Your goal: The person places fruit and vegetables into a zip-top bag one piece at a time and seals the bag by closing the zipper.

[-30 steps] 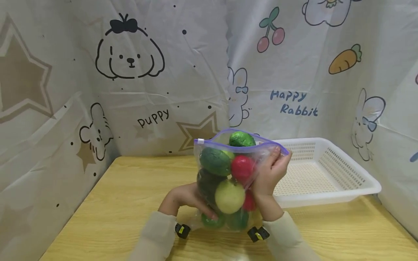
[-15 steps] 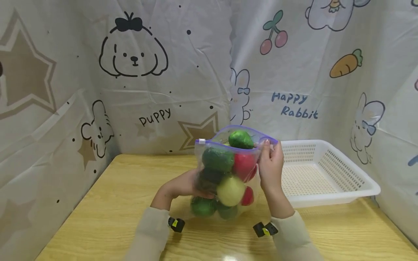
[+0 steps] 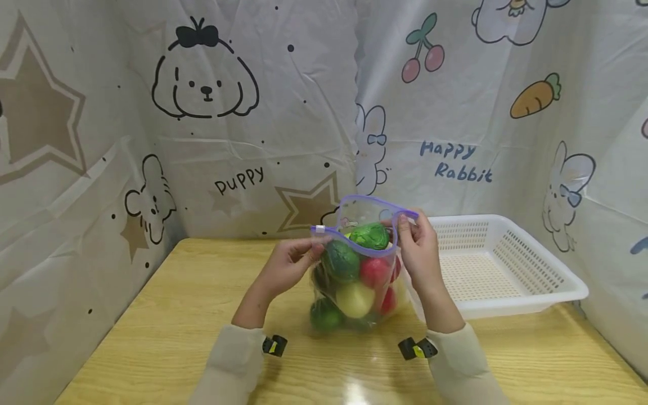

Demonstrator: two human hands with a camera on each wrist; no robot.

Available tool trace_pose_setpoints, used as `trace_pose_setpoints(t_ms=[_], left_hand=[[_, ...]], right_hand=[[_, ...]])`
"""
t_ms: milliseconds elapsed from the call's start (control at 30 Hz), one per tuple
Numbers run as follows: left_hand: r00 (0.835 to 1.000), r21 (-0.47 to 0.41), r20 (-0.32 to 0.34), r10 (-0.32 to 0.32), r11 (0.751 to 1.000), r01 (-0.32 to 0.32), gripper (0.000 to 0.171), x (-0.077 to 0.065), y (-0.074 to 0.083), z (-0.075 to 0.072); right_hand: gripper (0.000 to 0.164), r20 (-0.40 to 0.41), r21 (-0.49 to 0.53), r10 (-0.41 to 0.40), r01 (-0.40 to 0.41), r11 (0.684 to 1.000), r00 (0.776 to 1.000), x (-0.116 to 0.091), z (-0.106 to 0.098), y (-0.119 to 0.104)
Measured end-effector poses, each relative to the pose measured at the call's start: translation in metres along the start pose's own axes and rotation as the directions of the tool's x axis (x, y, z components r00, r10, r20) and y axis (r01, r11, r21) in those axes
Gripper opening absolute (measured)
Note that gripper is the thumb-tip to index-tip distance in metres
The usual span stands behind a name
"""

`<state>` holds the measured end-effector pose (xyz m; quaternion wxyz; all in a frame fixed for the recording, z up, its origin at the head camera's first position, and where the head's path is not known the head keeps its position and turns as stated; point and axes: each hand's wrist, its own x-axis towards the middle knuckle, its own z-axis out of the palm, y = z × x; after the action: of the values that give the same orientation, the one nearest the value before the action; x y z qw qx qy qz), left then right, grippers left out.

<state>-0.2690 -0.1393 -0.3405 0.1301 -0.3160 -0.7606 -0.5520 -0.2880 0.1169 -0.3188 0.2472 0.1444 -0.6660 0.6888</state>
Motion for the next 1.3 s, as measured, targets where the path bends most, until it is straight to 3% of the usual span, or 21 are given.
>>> trace_pose_setpoints(t_ms=[133, 200, 300, 400, 467, 567, 667, 767, 833, 900, 967, 1133, 1200, 1300], left_hand=[[0.985, -0.059, -0.173, 0.024, 0.998, -0.035, 0.027, 0.003, 0.001, -0.005], [0.971, -0.065, -0.238, 0.006, 0.998, -0.022, 0.028, 0.003, 0.001, -0.008], [0.965, -0.064, -0.252, -0.067, 0.997, 0.053, 0.030, 0.000, 0.012, -0.011], [0.963, -0.002, -0.244, -0.111, 0.993, 0.114, 0.029, -0.005, 0.026, -0.015], [0.960, 0.022, -0.256, -0.113, 0.992, 0.123, 0.028, -0.007, 0.033, -0.015], [0.951, 0.055, -0.303, -0.067, 0.995, 0.087, 0.024, -0.006, 0.036, -0.014], [0.922, 0.048, -0.386, -0.005, 0.998, 0.026, 0.022, -0.003, 0.026, -0.016], [0.878, 0.038, -0.478, 0.017, 0.999, 0.001, 0.021, -0.001, 0.015, -0.024], [0.863, 0.031, -0.506, 0.011, 0.999, 0.006, 0.021, -0.002, 0.011, -0.029], [0.868, 0.033, -0.496, 0.001, 0.999, 0.018, 0.022, -0.003, 0.011, -0.033], [0.887, 0.046, -0.462, -0.002, 0.999, 0.026, 0.022, -0.004, 0.013, -0.035], [0.917, 0.102, -0.398, 0.007, 0.994, 0.036, 0.021, -0.006, 0.035, -0.033], [0.918, 0.145, -0.396, 0.018, 0.989, 0.043, 0.020, -0.006, 0.045, -0.030], [0.903, 0.223, -0.426, 0.054, 0.974, 0.047, 0.020, -0.005, 0.052, -0.027]], right_hand=[[0.019, -0.134, 0.061, 0.025, -0.017, 0.998, 0.991, 0.007, -0.009, -0.001], [0.020, -0.135, 0.057, 0.060, -0.053, 0.997, 0.989, 0.009, -0.013, -0.001], [0.028, 0.037, -0.050, 0.088, -0.086, 0.995, 0.995, 0.008, -0.018, -0.002], [0.033, 0.213, -0.127, 0.079, -0.052, 0.990, 0.974, 0.007, -0.022, -0.003], [0.033, 0.271, -0.139, 0.056, -0.019, 0.990, 0.961, 0.007, -0.023, -0.004], [0.031, 0.297, -0.188, 0.003, 0.056, 0.981, 0.955, 0.006, -0.023, -0.008], [0.030, 0.203, -0.238, -0.055, 0.103, 0.966, 0.978, 0.006, -0.025, -0.014], [0.028, 0.045, -0.239, -0.072, 0.080, 0.968, 0.996, 0.007, -0.030, -0.017], [0.028, -0.019, -0.223, -0.056, 0.050, 0.974, 0.998, 0.008, -0.034, -0.017], [0.029, -0.007, -0.212, -0.038, 0.036, 0.977, 0.999, 0.008, -0.036, -0.016], [0.030, 0.034, -0.224, -0.041, 0.048, 0.973, 0.999, 0.008, -0.036, -0.015], [0.033, 0.119, -0.261, -0.064, 0.094, 0.961, 0.991, 0.009, -0.034, -0.015], [0.034, 0.155, -0.294, -0.051, 0.095, 0.951, 0.987, 0.008, -0.033, -0.016], [0.033, 0.170, -0.346, -0.061, 0.118, 0.931, 0.984, 0.007, -0.031, -0.016]])
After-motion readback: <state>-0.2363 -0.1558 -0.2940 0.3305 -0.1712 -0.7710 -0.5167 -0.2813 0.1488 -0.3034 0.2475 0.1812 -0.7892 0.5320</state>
